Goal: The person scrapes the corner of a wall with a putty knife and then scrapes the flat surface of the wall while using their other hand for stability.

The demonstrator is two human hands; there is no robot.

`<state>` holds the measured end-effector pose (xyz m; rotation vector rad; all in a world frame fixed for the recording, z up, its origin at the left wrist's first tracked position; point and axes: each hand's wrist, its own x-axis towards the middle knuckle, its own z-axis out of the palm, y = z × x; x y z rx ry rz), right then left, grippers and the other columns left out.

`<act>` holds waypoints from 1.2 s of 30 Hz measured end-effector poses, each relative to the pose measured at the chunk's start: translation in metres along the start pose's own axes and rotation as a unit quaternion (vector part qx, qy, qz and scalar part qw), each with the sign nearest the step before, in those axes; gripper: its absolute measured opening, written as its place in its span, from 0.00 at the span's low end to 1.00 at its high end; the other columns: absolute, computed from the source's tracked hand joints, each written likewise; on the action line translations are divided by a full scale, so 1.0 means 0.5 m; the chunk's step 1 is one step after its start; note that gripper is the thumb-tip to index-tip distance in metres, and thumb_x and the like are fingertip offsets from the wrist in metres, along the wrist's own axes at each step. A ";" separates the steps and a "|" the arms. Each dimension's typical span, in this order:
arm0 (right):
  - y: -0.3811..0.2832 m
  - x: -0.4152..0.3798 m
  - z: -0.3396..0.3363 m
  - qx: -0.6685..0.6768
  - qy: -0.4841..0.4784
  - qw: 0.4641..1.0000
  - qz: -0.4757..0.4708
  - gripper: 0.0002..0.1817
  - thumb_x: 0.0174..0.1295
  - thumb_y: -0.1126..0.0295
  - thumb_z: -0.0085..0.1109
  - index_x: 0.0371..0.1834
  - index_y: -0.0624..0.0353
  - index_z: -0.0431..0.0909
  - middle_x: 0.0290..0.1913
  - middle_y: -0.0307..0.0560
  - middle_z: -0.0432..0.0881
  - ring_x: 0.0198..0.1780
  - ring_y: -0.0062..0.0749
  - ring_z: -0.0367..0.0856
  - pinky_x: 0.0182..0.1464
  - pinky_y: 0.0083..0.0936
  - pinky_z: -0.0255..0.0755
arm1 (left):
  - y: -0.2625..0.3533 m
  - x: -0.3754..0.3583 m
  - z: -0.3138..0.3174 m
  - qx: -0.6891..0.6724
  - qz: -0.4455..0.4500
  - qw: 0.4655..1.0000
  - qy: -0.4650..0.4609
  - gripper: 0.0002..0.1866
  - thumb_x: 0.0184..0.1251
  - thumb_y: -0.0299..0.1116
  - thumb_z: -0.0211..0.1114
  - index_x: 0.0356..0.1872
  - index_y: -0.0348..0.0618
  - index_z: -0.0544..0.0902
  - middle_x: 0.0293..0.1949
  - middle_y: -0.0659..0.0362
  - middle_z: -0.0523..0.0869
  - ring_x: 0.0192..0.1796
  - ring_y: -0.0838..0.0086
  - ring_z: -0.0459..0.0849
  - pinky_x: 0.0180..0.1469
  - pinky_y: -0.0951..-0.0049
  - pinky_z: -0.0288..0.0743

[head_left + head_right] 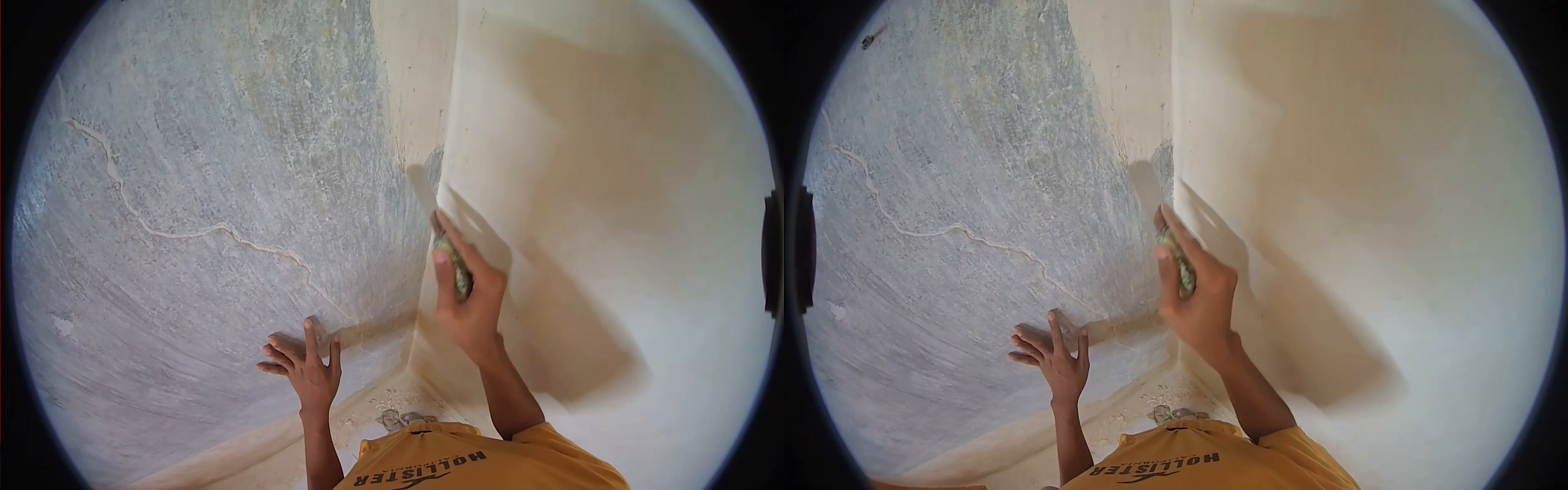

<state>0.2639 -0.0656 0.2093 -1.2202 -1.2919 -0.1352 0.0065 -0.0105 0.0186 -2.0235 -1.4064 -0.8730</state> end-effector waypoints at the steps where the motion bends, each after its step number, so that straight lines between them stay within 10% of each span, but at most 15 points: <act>1: -0.008 0.012 -0.009 0.016 -0.012 0.999 0.029 0.23 0.74 0.75 0.62 0.72 0.63 0.79 0.51 0.59 0.92 0.39 0.24 0.88 0.44 0.22 0.79 | 0.000 -0.002 0.000 0.001 0.003 1.000 -0.002 0.45 0.76 0.58 0.66 0.86 0.54 0.58 0.82 0.26 0.23 0.83 0.36 0.11 0.71 0.21 0.06; 36: -0.032 -0.001 -0.006 0.032 -0.023 0.998 0.057 0.23 0.75 0.73 0.62 0.71 0.64 0.78 0.55 0.63 0.89 0.52 0.43 0.93 0.52 0.27 0.82 | 0.003 0.000 0.017 -0.007 -0.009 1.000 0.017 0.42 0.71 0.59 0.71 0.82 0.54 0.69 0.84 0.31 0.21 0.82 0.36 0.09 0.70 0.22 0.02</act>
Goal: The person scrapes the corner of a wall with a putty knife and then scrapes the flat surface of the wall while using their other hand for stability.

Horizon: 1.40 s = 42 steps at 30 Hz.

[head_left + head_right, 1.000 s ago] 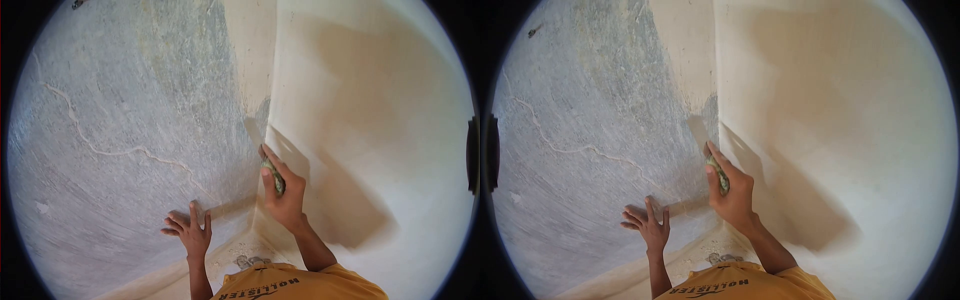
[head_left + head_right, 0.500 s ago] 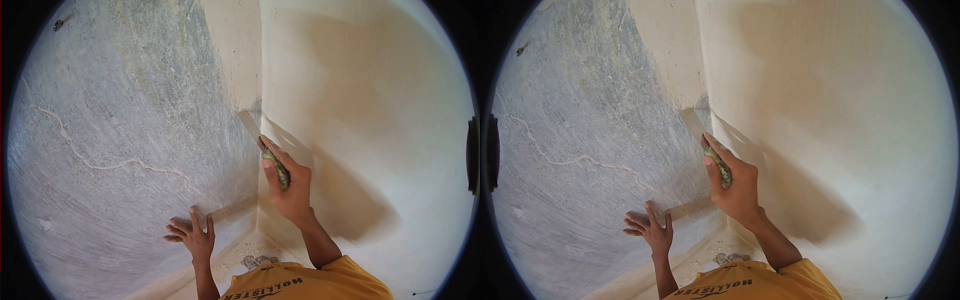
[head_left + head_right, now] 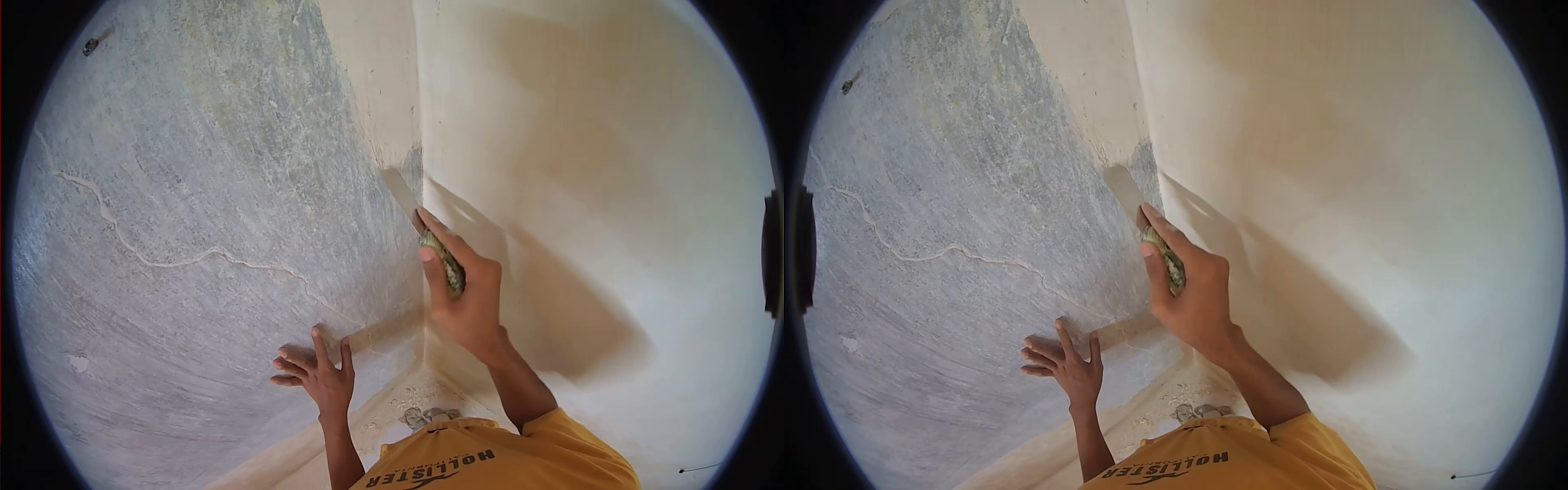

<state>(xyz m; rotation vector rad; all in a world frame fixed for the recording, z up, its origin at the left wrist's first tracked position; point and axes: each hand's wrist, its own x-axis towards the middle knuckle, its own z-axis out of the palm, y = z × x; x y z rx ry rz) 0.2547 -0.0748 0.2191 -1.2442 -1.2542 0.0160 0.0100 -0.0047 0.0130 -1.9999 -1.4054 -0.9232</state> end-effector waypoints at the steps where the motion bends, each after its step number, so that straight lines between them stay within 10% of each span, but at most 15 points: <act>1: -0.003 0.004 -0.006 -0.002 -0.008 1.000 0.000 0.23 0.75 0.73 0.62 0.72 0.64 0.78 0.56 0.63 0.89 0.52 0.42 0.93 0.52 0.27 0.82 | 0.001 -0.003 -0.002 -0.001 0.001 1.000 -0.002 0.42 0.71 0.59 0.71 0.82 0.54 0.69 0.84 0.31 0.21 0.82 0.36 0.09 0.70 0.22 0.02; 15: 0.018 -0.031 0.050 0.018 0.055 0.996 -0.064 0.23 0.75 0.73 0.62 0.72 0.64 0.78 0.52 0.62 0.91 0.42 0.29 0.91 0.46 0.23 0.80 | -0.003 0.003 -0.012 -0.012 0.011 1.000 -0.017 0.42 0.72 0.58 0.71 0.82 0.55 0.68 0.83 0.31 0.21 0.82 0.38 0.07 0.70 0.24 0.01; 42: 0.047 -0.003 -0.003 0.060 -0.011 0.998 -0.034 0.25 0.74 0.77 0.61 0.73 0.67 0.76 0.55 0.67 0.88 0.46 0.42 0.93 0.48 0.28 0.82 | 0.002 0.003 -0.006 0.026 -0.003 1.000 -0.005 0.43 0.72 0.63 0.69 0.82 0.56 0.68 0.84 0.33 0.21 0.83 0.39 0.09 0.73 0.24 0.04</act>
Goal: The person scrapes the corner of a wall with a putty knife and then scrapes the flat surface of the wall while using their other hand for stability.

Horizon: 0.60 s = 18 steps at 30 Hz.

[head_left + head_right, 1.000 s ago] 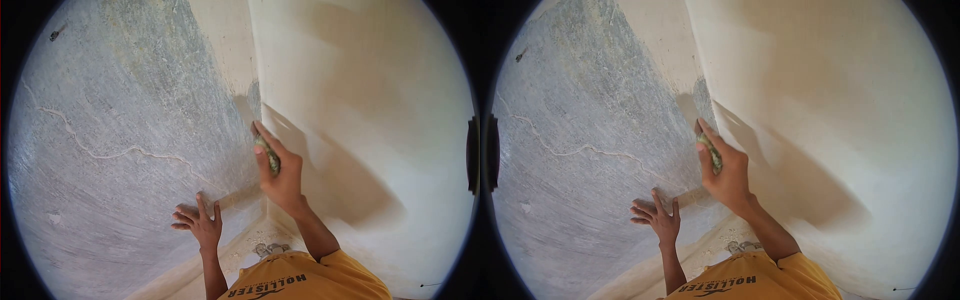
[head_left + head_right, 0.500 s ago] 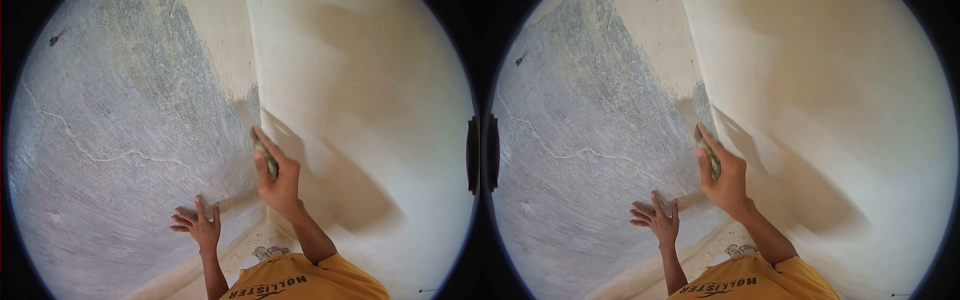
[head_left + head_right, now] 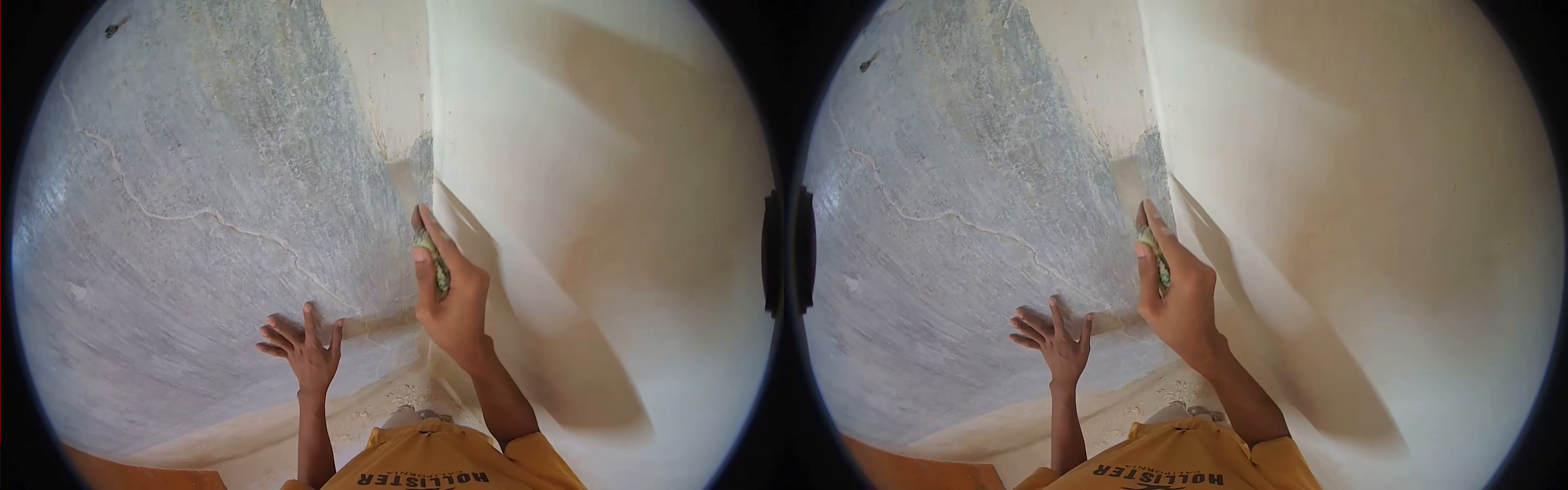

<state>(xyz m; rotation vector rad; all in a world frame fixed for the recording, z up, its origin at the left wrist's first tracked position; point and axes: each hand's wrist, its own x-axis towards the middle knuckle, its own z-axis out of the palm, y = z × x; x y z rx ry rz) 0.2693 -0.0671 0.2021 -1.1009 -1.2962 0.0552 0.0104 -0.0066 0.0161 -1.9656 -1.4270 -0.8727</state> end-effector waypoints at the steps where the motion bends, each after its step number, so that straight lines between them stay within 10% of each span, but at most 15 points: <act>1: 0.024 -0.009 0.013 -0.013 0.012 0.999 -0.038 0.25 0.74 0.77 0.60 0.73 0.66 0.76 0.55 0.67 0.88 0.47 0.43 0.93 0.48 0.28 0.82 | -0.001 0.000 -0.002 0.000 -0.003 1.000 0.000 0.43 0.72 0.63 0.69 0.82 0.56 0.68 0.84 0.34 0.22 0.83 0.39 0.10 0.73 0.25 0.04; 18: 0.003 0.000 0.007 -0.011 0.016 1.000 -0.025 0.24 0.75 0.75 0.59 0.74 0.65 0.76 0.48 0.68 0.89 0.43 0.46 0.93 0.45 0.27 0.81 | 0.009 0.007 -0.005 0.027 0.006 0.999 0.022 0.50 0.72 0.66 0.67 0.86 0.50 0.60 0.84 0.31 0.26 0.84 0.40 0.12 0.75 0.27 0.06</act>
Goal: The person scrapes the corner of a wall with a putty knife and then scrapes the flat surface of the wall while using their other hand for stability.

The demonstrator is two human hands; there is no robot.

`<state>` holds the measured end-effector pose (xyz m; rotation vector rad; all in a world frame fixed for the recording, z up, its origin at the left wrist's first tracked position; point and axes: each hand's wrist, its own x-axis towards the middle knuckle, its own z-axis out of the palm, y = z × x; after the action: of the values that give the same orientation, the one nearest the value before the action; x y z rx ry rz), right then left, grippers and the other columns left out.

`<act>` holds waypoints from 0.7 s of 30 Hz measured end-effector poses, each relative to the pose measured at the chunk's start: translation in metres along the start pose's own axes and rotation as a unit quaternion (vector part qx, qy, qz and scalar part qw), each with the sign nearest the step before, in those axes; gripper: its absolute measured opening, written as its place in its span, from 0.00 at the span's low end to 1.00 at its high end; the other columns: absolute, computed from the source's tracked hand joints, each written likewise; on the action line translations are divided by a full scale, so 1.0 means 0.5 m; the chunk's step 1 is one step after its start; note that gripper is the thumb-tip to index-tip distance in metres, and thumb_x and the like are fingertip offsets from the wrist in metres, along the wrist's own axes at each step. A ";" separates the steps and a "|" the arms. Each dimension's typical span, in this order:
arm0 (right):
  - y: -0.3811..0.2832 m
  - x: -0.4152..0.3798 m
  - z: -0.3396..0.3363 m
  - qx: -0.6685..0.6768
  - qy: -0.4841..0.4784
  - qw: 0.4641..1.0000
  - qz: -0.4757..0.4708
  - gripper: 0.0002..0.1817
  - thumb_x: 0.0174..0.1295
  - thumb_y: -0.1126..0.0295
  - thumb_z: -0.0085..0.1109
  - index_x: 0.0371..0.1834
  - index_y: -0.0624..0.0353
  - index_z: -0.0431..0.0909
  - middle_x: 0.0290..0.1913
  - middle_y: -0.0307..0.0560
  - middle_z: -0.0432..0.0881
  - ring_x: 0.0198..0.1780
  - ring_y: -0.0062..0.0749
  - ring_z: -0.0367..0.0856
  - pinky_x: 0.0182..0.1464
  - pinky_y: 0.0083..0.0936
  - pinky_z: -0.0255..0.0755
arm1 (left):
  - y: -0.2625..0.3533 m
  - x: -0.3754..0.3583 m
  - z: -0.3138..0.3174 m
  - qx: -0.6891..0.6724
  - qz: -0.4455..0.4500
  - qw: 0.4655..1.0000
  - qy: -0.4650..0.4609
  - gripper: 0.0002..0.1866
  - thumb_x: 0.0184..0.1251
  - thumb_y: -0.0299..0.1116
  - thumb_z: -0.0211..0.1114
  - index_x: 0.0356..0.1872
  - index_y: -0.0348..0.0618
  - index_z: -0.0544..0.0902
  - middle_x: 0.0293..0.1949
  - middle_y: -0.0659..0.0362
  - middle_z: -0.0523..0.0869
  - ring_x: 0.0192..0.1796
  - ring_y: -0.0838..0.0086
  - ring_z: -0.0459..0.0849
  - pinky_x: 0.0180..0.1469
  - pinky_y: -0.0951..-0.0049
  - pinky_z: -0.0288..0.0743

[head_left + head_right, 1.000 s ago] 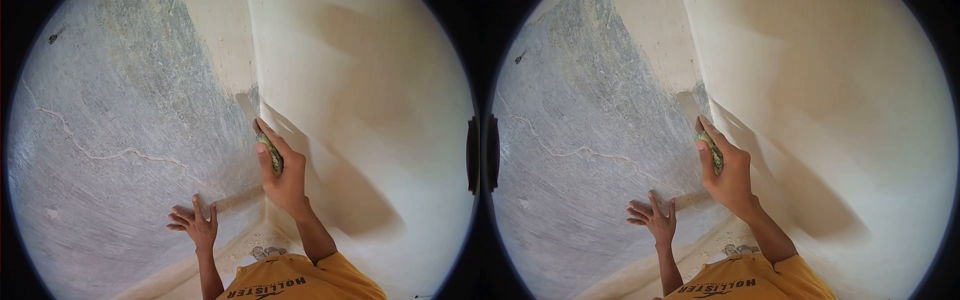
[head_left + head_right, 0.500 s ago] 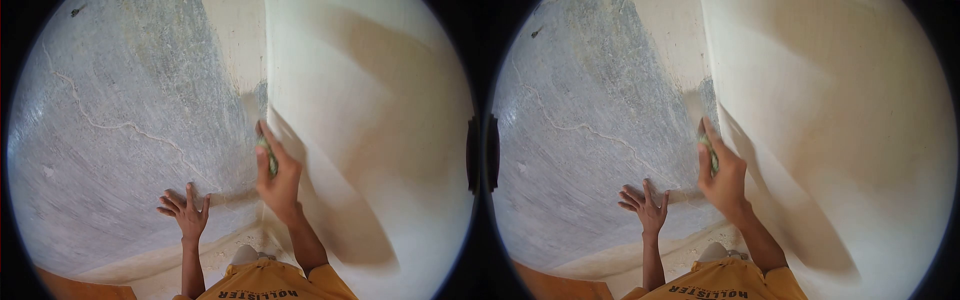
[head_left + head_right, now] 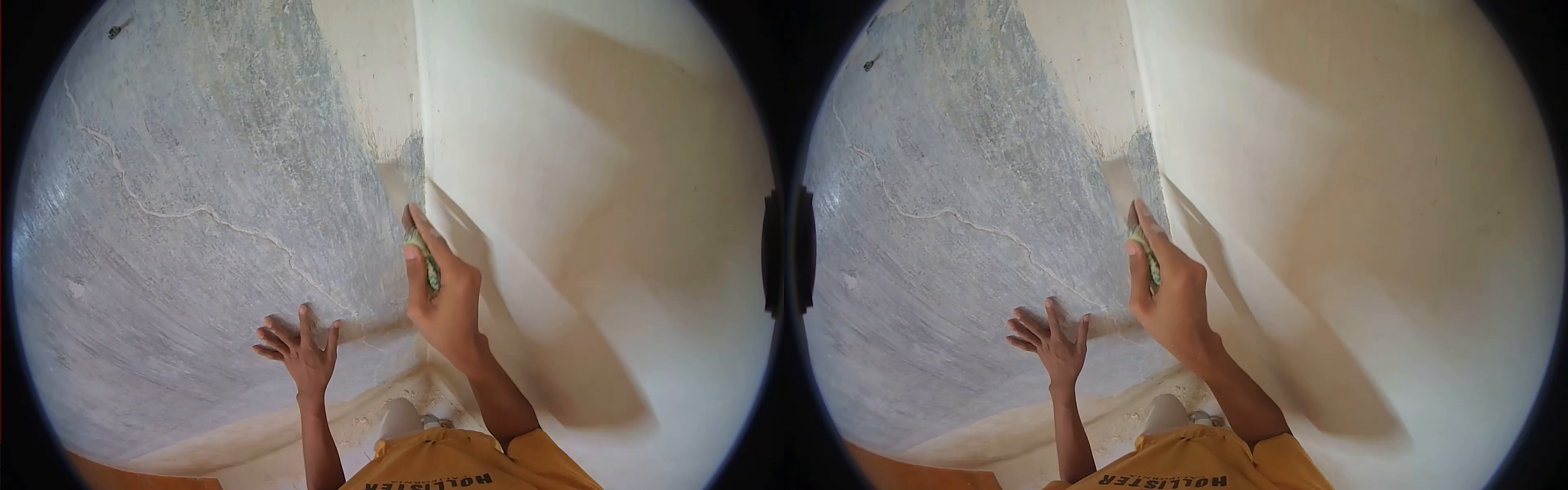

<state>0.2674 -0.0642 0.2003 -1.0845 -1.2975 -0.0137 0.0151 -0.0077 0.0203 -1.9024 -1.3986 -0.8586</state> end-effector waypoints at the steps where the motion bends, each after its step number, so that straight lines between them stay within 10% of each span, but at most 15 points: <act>1: 0.005 -0.002 0.001 -0.011 0.000 1.000 -0.005 0.24 0.76 0.75 0.59 0.74 0.65 0.76 0.47 0.67 0.89 0.43 0.46 0.93 0.45 0.27 0.81 | 0.000 0.003 0.001 -0.001 0.000 1.000 0.000 0.50 0.72 0.66 0.67 0.86 0.50 0.60 0.84 0.31 0.26 0.84 0.40 0.12 0.75 0.27 0.06; 18: 0.016 0.009 -0.007 -0.019 0.002 0.999 -0.035 0.24 0.75 0.76 0.59 0.73 0.66 0.76 0.49 0.63 0.90 0.38 0.38 0.91 0.43 0.26 0.80 | 0.006 -0.014 0.016 -0.038 -0.038 0.998 -0.013 0.45 0.70 0.65 0.69 0.83 0.58 0.67 0.85 0.35 0.23 0.83 0.35 0.11 0.72 0.22 0.06; 21: -0.003 0.035 -0.027 -0.019 -0.019 1.000 -0.002 0.24 0.75 0.75 0.60 0.73 0.65 0.76 0.49 0.64 0.90 0.40 0.40 0.92 0.44 0.26 0.81 | 0.009 -0.005 0.005 -0.002 -0.013 1.000 -0.007 0.52 0.71 0.66 0.67 0.87 0.51 0.56 0.84 0.29 0.24 0.83 0.37 0.11 0.73 0.24 0.06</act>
<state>0.2829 -0.0643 0.2162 -1.1193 -1.3394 -0.0215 0.0191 -0.0080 0.0164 -1.8992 -1.4343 -0.8632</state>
